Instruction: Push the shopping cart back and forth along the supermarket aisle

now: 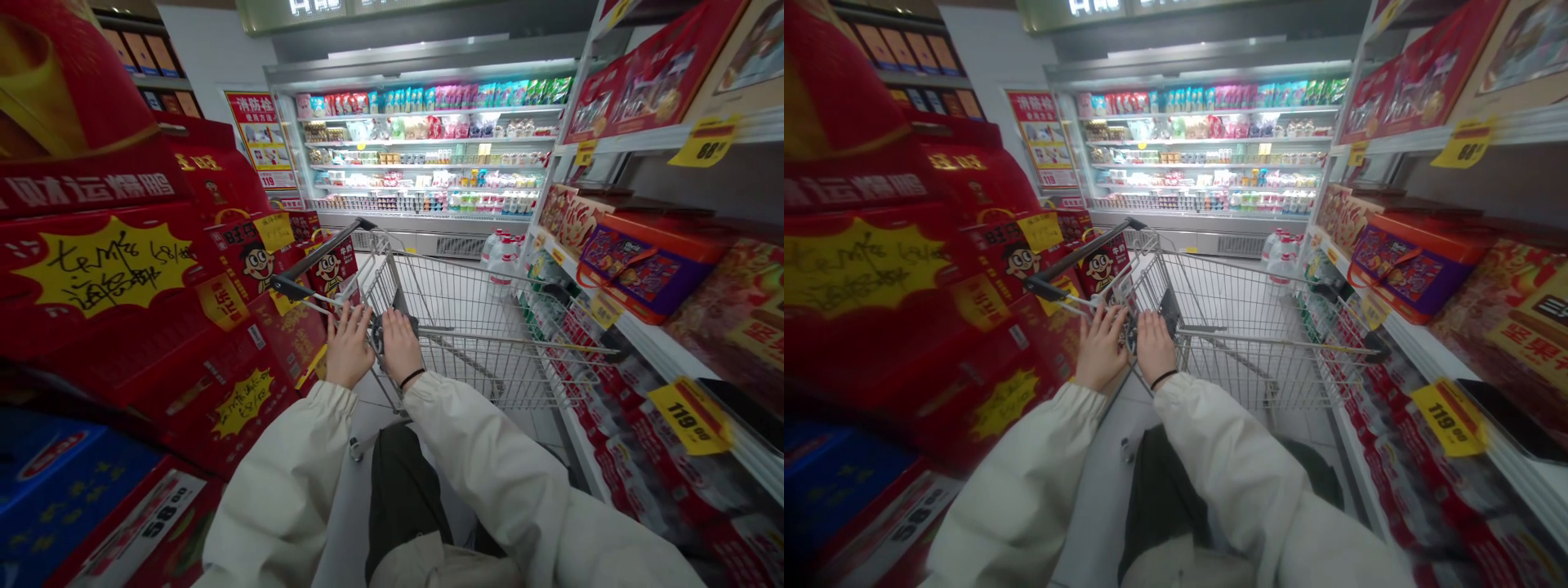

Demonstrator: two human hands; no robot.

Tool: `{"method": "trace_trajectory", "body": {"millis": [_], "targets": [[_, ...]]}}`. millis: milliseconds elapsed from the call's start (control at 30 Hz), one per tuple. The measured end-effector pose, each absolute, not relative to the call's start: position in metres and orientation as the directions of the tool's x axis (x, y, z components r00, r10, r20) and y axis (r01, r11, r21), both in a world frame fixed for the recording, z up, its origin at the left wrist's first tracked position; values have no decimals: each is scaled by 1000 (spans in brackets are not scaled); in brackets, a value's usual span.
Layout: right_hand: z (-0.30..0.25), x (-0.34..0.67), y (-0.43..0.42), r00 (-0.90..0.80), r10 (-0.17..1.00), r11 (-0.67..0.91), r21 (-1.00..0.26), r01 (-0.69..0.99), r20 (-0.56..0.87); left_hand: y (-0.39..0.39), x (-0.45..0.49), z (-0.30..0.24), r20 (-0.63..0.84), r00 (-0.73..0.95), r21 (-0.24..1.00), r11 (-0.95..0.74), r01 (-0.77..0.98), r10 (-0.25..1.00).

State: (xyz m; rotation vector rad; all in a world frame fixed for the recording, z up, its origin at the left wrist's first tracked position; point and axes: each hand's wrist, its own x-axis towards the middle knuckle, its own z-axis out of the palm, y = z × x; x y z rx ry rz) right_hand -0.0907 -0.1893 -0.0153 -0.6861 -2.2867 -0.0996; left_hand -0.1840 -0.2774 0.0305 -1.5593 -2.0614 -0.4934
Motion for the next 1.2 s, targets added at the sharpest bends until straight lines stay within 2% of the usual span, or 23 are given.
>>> {"method": "trace_trajectory", "body": {"millis": [200,300,400,467,600,733,833,1000,1200], "targets": [[-20,-59,-175,-645,376,897,-87,434,665,-278,-187,31,592,-219,13,263,965,775],[-27,-39,-166,-601,445,871,-166,462,664,-277,-187,30,596,-231,49,253,966,769],[-30,-42,-167,-482,561,798,-285,531,673,-274,-185,29,602,-247,81,250,965,759],[-29,-58,-174,-439,589,773,-314,551,678,-272,-185,29,603,-256,99,248,964,756],[-19,-91,-187,-545,493,843,-220,490,678,-272,-188,31,599,-271,132,241,962,754],[-19,-76,-181,-605,421,879,-138,457,676,-275,-193,33,600,-285,138,253,957,747],[-30,-42,-167,-578,432,867,-142,478,692,-277,-193,33,612,-283,130,260,957,738],[-38,-19,-159,-499,545,789,-212,576,674,-267,-176,26,641,-298,163,253,954,708],[-36,-18,-157,-584,458,851,-141,505,671,-236,-129,7,618,-210,177,127,976,757]]}}
